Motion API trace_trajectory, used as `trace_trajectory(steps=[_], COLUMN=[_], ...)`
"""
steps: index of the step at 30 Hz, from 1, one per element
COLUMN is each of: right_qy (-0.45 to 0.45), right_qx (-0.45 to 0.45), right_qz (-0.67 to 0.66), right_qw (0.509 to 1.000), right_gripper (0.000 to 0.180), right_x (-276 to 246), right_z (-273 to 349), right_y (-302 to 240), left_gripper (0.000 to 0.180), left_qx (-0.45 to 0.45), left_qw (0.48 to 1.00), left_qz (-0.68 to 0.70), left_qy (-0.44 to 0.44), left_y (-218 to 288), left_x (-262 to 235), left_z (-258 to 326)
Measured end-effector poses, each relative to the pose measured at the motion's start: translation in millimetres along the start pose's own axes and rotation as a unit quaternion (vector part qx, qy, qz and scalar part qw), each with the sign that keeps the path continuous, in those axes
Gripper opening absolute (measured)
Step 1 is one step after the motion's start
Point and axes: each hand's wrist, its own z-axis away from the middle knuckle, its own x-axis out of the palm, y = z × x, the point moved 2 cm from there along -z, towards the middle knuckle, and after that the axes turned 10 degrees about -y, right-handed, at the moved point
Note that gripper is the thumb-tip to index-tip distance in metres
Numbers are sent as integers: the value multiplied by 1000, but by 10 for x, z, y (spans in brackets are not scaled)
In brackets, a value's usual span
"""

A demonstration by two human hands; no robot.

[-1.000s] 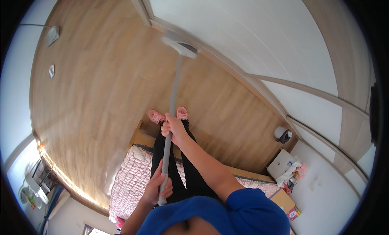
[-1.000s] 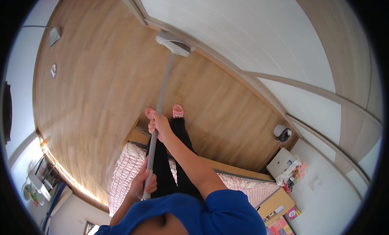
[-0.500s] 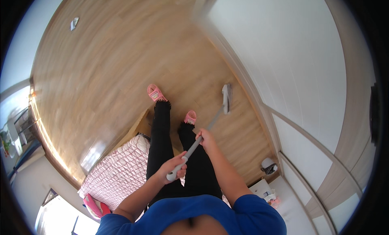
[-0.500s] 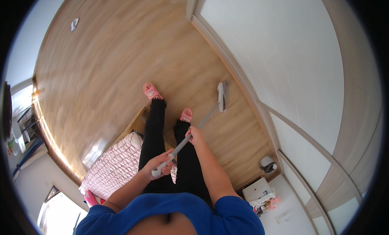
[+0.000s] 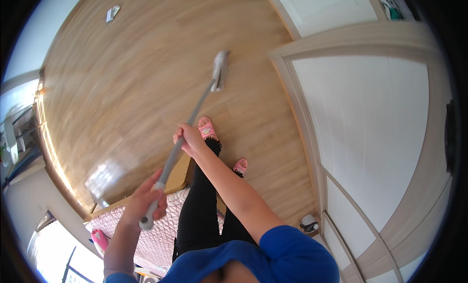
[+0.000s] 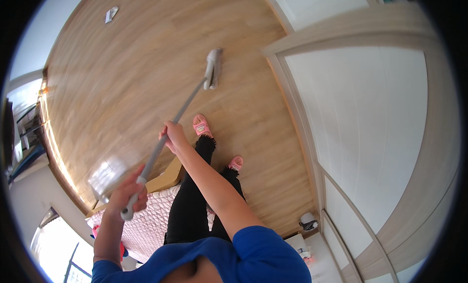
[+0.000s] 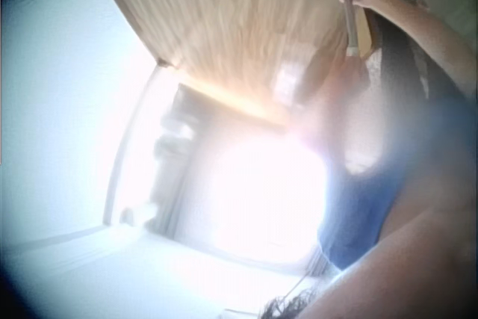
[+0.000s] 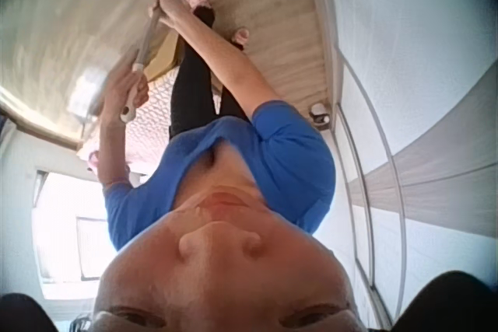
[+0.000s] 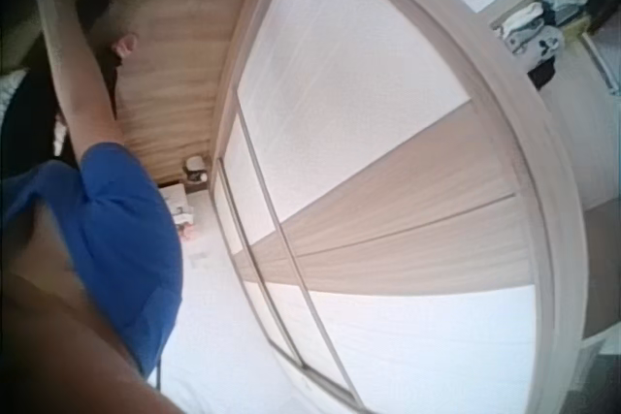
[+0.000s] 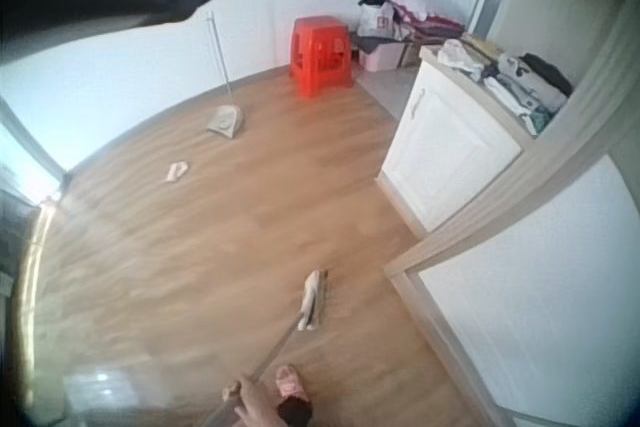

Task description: The person sweeps the floor of a bedroom and hallway using a broom and dustpan. They move a red plastic stool and a pink blanket to access areas underneath, sweeping debris into the dustpan. The person then carries the dustpan and broom out of the room into the hallway.

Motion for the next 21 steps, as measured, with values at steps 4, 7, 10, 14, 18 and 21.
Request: trace_trajectory(steps=[4, 7, 10, 14, 18, 21], right_qy=[85, 204, 172, 152, 51, 22], right_qx=[-7, -9, 29, 41, 58, 90], right_qz=[-72, -101, -130, -64, -26, -18], right_qw=[994, 974, 976, 986, 997, 996], right_gripper=[22, 20, 16, 23, 20, 21], right_x=[-64, -355, -407, 67, 735, 969], right_z=[290, 215, -261, -1093, -1569, -1457], right_y=[23, 45, 92, 163, 32, -97], left_gripper=[59, 58, 57, 55, 55, 55], left_qx=[-58, -144, -116, -43, 31, 61], left_qw=[996, 987, 991, 998, 998, 998], left_qz=[28, 29, 31, 38, 40, -22], left_qy=[-57, -63, -56, 6, 36, 16], left_y=[217, 398, 657, 1121, 1422, 1374], left_x=[-83, -298, -499, -711, -707, -566], left_z=[145, -230, -398, -298, -163, -13])
